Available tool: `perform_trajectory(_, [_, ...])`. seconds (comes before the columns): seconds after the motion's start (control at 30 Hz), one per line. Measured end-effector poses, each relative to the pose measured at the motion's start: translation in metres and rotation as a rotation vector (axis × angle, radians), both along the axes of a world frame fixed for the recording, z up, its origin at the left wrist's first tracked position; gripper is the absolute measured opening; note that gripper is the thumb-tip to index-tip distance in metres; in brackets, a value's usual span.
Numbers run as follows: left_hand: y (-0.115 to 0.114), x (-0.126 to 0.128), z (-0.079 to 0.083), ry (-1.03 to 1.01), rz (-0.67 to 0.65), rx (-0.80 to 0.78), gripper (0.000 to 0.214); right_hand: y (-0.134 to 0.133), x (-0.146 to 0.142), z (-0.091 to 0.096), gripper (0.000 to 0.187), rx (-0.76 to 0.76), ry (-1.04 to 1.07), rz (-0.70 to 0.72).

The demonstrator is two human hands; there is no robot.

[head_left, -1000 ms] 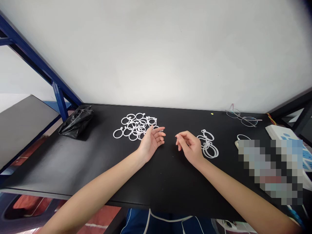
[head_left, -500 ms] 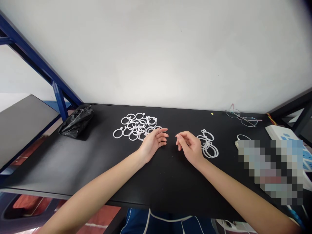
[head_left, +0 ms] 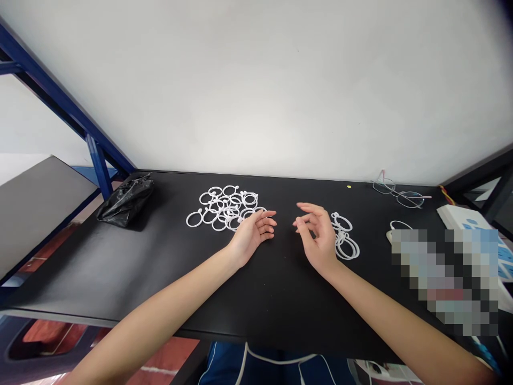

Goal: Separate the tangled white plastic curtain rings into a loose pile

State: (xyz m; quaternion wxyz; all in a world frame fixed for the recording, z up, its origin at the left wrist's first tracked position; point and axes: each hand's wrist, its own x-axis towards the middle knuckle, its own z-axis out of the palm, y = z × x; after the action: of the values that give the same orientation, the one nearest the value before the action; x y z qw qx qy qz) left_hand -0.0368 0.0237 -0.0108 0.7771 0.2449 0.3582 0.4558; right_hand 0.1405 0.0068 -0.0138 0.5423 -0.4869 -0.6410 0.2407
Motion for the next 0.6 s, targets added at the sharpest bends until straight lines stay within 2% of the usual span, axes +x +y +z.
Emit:
perform_trajectory(0.13, [-0.001,0.000,0.002,0.012,-0.002,0.011,0.034,0.001,-0.002,-0.001,0.033,0.090,-0.166,-0.105])
perform_trajectory(0.2, [-0.001,0.000,0.002,0.016,-0.002,0.015,0.034,0.002,-0.001,-0.002,0.042,0.085,-0.240,-0.174])
perform_trajectory(0.3, [-0.001,0.000,0.001,0.018,-0.006,0.017,0.034,0.005,0.003,-0.004,0.053,0.055,-0.226,-0.257])
perform_trajectory(0.6, [-0.001,0.000,0.004,0.009,-0.005,-0.002,0.033,0.035,0.037,-0.007,0.059,-0.040,-0.299,-0.419])
